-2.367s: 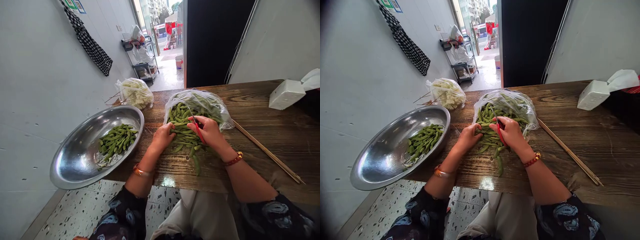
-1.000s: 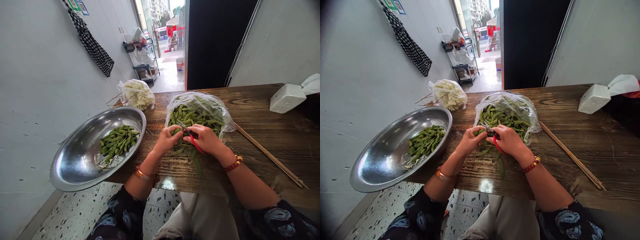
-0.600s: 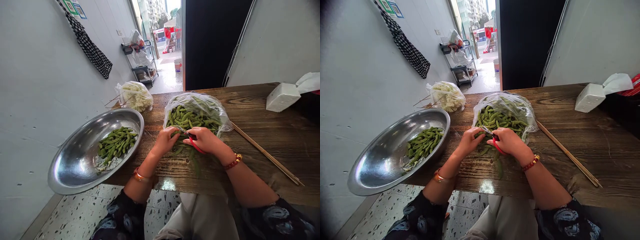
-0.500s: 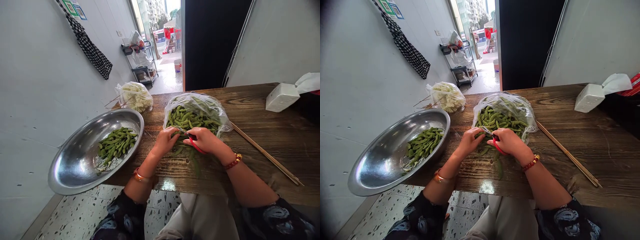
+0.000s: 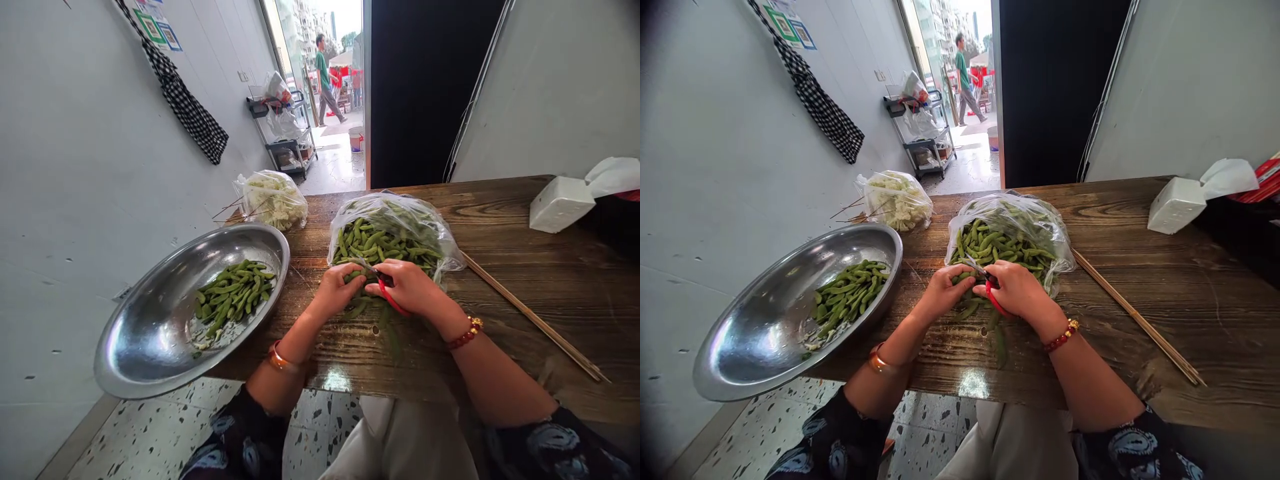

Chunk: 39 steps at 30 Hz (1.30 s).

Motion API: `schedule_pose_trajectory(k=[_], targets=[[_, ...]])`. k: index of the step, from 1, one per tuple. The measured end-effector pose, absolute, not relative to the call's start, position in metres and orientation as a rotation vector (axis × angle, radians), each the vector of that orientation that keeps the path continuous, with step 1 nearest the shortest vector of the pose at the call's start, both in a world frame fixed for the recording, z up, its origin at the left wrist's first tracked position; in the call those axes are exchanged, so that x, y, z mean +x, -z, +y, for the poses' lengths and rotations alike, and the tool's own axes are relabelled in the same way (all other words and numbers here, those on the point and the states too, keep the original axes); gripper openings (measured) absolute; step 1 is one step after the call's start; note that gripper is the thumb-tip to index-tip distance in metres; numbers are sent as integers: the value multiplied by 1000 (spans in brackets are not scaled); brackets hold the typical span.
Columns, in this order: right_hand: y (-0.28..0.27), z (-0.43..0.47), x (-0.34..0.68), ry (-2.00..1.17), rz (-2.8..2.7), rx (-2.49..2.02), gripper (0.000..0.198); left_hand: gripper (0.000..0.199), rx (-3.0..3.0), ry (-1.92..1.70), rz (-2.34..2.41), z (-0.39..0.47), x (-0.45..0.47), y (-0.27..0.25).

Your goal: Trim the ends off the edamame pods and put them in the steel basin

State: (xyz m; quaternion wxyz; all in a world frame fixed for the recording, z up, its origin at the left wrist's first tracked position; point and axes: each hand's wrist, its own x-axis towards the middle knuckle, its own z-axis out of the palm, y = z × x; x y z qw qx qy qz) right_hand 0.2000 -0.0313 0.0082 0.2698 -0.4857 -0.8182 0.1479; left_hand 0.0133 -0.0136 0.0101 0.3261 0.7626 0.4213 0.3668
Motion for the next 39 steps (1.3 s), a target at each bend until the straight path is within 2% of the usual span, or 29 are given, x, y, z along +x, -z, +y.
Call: schedule_pose_trajectory(k=[6, 11, 15, 24, 31, 39], targets=[[-6, -28, 197, -437, -2119, -1305, 23, 12, 1766, -1107, 1126, -10, 10, -7], [-6, -28, 199, -441, -1966, -1323, 31, 29, 1087, -1213, 979, -7, 6, -8], [-4, -28, 200, -448, -1995, -1335, 37, 40, 794, -1266, 828, -5, 2, -11], [-3, -34, 192, -420, -2112, -1293, 39, 41, 695, -1197, 740, -7, 6, -7], [-4, -36, 187, -348, -1994, -1249, 40, 39, 720, -1113, 755, -16, 15, -6], [0, -34, 190, -306, -2031, -1263, 35, 37, 739, -1134, 721, -15, 14, -7]])
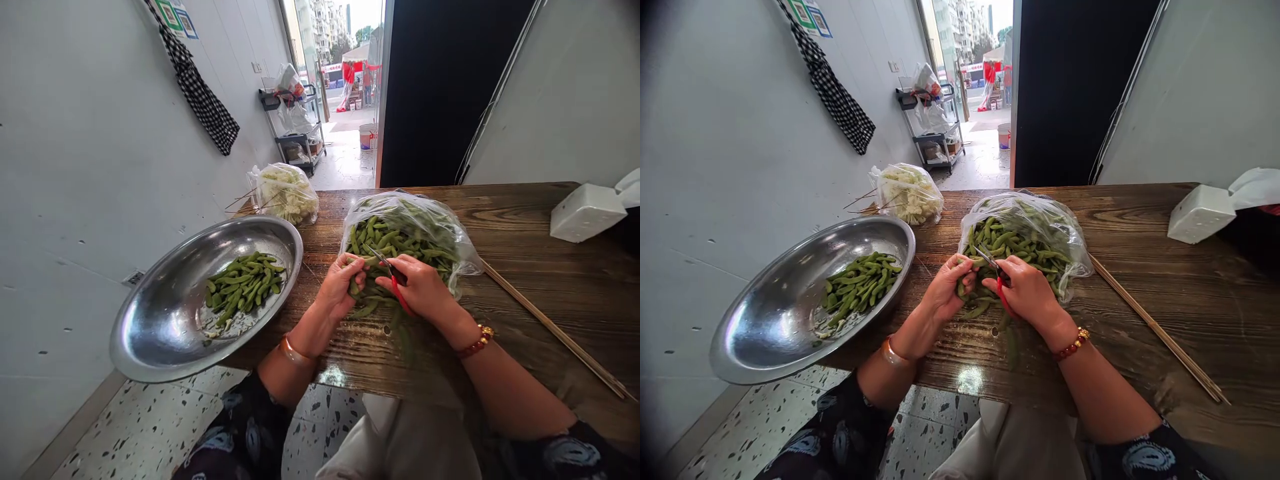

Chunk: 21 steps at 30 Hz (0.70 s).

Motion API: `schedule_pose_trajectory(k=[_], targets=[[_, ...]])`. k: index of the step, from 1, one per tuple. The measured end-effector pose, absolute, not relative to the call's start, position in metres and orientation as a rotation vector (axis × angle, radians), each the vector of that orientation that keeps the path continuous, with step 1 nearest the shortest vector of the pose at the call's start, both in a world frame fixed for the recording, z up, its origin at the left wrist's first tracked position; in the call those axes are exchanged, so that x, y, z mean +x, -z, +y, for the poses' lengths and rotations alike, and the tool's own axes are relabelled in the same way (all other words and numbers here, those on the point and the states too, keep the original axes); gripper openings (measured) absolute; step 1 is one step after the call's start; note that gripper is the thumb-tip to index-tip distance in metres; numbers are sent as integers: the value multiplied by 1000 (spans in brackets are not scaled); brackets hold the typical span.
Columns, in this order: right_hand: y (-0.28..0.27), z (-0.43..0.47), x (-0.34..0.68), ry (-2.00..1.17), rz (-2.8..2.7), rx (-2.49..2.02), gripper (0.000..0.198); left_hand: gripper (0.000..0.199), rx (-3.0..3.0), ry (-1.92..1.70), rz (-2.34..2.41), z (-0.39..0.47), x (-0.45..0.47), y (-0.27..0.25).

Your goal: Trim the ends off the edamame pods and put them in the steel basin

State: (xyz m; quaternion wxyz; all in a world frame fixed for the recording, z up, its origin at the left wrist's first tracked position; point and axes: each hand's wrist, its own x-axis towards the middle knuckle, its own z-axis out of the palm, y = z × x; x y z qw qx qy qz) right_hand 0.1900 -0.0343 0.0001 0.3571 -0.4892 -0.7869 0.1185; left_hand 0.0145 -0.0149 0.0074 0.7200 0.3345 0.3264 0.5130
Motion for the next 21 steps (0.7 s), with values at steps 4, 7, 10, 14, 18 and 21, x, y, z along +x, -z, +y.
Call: schedule_pose_trajectory(k=[4, 7, 10, 14, 18, 21], targets=[[2, -34, 189, -294, -2108, -1306, 31, 37, 743, -1150, 723, -12, 12, -9], [4, -33, 189, -300, -2151, -1313, 28, 33, 778, -1192, 780, -10, 11, -10], [1, -31, 193, -317, -2071, -1281, 30, 29, 769, -1264, 872, -5, 6, -11], [-6, -28, 201, -325, -1868, -1261, 33, 31, 738, -1321, 991, 4, -4, -10], [-9, -28, 204, -320, -1807, -1257, 37, 29, 952, -1331, 1106, 7, -6, -5], [-10, -28, 204, -331, -1812, -1251, 38, 15, 1302, -1335, 1191, 7, 1, -1]])
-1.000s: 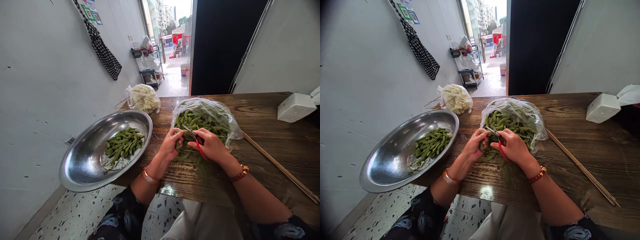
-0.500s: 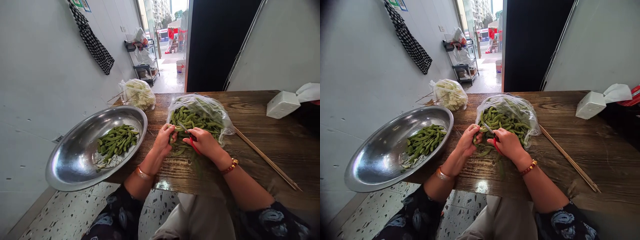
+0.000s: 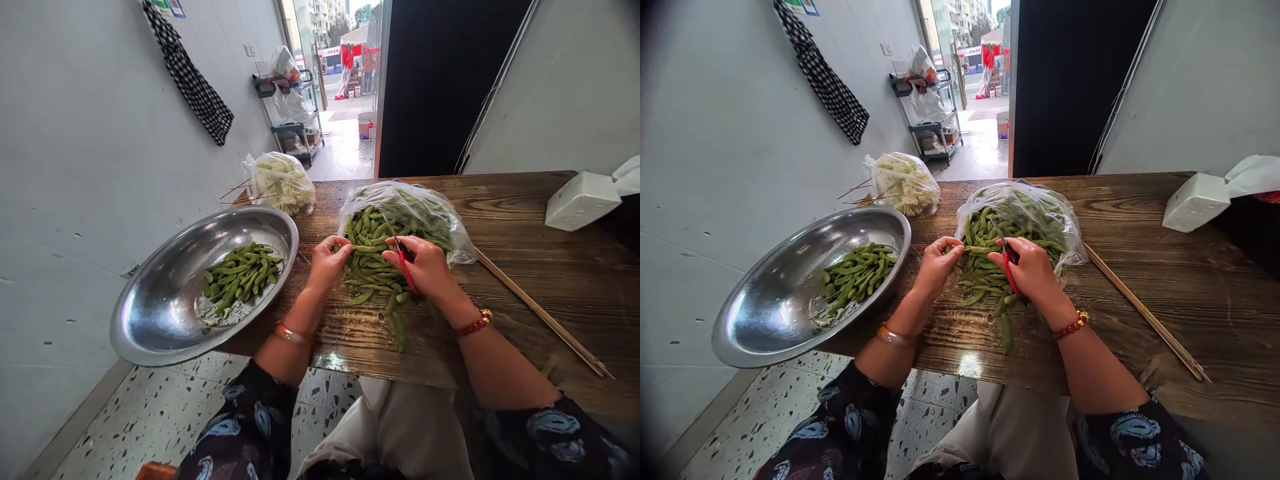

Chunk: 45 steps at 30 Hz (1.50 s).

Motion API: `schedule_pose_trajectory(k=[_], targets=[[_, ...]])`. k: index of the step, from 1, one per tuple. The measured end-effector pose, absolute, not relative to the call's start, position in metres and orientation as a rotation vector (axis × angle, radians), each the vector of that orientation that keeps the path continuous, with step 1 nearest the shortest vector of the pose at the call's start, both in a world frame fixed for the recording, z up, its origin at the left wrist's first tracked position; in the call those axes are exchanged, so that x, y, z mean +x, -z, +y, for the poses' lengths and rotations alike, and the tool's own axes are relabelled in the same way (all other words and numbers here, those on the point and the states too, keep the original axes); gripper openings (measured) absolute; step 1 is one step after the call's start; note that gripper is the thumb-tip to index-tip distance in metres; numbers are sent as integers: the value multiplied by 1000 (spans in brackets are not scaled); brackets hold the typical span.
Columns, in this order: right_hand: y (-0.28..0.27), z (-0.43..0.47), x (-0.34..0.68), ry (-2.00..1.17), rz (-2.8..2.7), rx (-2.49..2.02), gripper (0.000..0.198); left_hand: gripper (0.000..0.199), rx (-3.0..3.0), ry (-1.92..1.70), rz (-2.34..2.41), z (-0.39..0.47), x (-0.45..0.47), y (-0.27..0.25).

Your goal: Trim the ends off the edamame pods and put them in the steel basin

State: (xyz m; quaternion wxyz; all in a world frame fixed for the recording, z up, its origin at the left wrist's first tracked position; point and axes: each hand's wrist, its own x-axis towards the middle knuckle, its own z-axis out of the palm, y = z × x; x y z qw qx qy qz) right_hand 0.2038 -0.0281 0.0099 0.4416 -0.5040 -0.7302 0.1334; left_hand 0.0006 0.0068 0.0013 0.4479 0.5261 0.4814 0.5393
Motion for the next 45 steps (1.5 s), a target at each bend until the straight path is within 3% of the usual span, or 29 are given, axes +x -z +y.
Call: schedule_pose_trajectory(k=[6, 10, 12, 22, 45], targets=[[-13, -28, 204, -357, -1783, -1279, 39, 23, 1726, -1251, 1283, 6, 14, 8], [-14, -28, 205, -362, -1773, -1282, 40, 7, 1837, -1194, 1381, 5, 11, 8], [-14, -27, 206, -359, -1778, -1274, 40, 3, 1780, -1220, 1358, 4, 8, 5], [-7, -27, 205, -443, -1888, -1243, 44, 33, 1194, -1112, 1039, -11, 8, -8], [-13, -36, 198, -379, -2184, -1284, 20, 20, 1506, -993, 1002, -12, 14, -8]])
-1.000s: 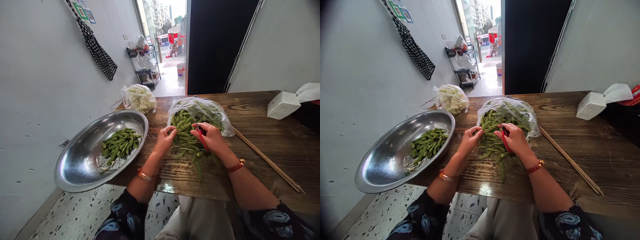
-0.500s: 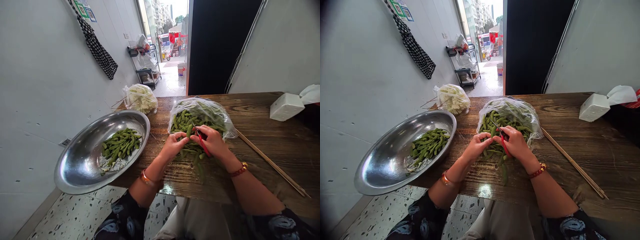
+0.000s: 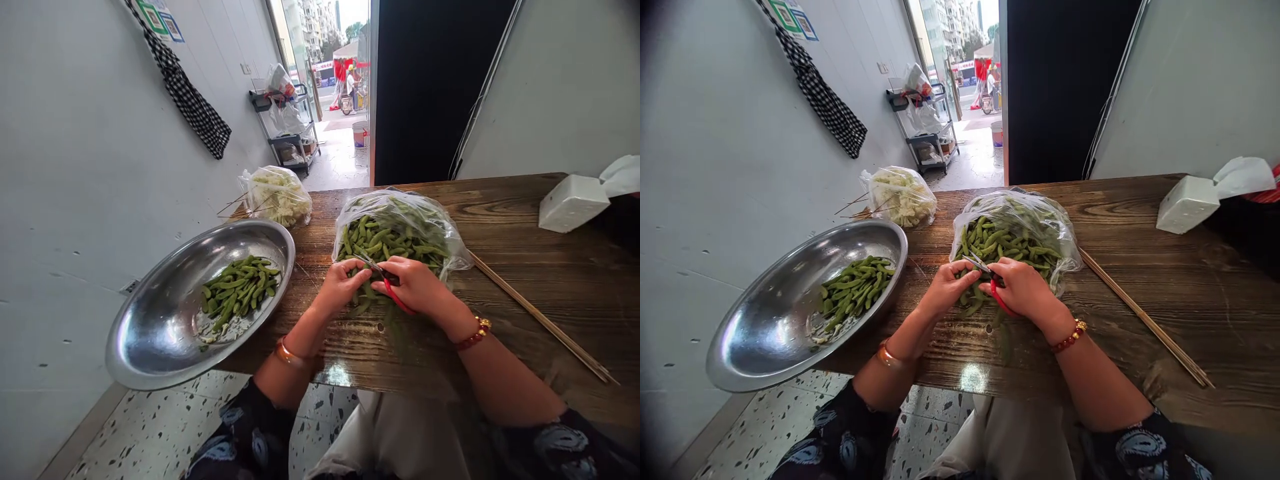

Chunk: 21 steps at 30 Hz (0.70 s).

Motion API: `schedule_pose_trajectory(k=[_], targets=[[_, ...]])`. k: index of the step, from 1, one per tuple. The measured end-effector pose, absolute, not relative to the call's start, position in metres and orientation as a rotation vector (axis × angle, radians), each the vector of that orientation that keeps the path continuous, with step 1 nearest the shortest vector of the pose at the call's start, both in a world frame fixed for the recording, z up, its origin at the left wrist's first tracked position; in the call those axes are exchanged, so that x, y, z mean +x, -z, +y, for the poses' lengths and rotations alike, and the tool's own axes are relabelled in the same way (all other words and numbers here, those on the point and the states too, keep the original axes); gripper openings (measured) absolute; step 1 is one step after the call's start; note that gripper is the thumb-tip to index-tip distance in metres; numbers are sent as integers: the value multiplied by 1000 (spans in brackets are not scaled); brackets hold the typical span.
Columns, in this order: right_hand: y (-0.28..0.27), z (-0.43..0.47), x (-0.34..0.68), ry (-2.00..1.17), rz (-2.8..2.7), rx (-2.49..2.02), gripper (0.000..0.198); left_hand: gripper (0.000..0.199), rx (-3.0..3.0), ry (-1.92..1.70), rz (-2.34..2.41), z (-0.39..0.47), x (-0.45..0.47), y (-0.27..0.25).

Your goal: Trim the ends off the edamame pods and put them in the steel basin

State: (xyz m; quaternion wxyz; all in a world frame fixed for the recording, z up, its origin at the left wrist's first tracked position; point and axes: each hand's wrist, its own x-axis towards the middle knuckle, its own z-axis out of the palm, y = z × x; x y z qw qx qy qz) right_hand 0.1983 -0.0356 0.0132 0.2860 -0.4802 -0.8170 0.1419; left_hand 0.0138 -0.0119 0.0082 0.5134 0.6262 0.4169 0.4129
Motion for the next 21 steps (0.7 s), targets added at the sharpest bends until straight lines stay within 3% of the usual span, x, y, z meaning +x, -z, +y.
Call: schedule_pose_trajectory(k=[6, 10, 21], targets=[[-12, -36, 198, -373, -2210, -1328, 17, 16, 1622, -973, 1038, -13, 13, -10], [-12, -38, 197, -327, -2222, -1344, 27, 13, 1671, -964, 1022, -17, 16, -10], [-9, -35, 197, -345, -2237, -1314, 25, 20, 1653, -883, 977, -15, 15, -8]])
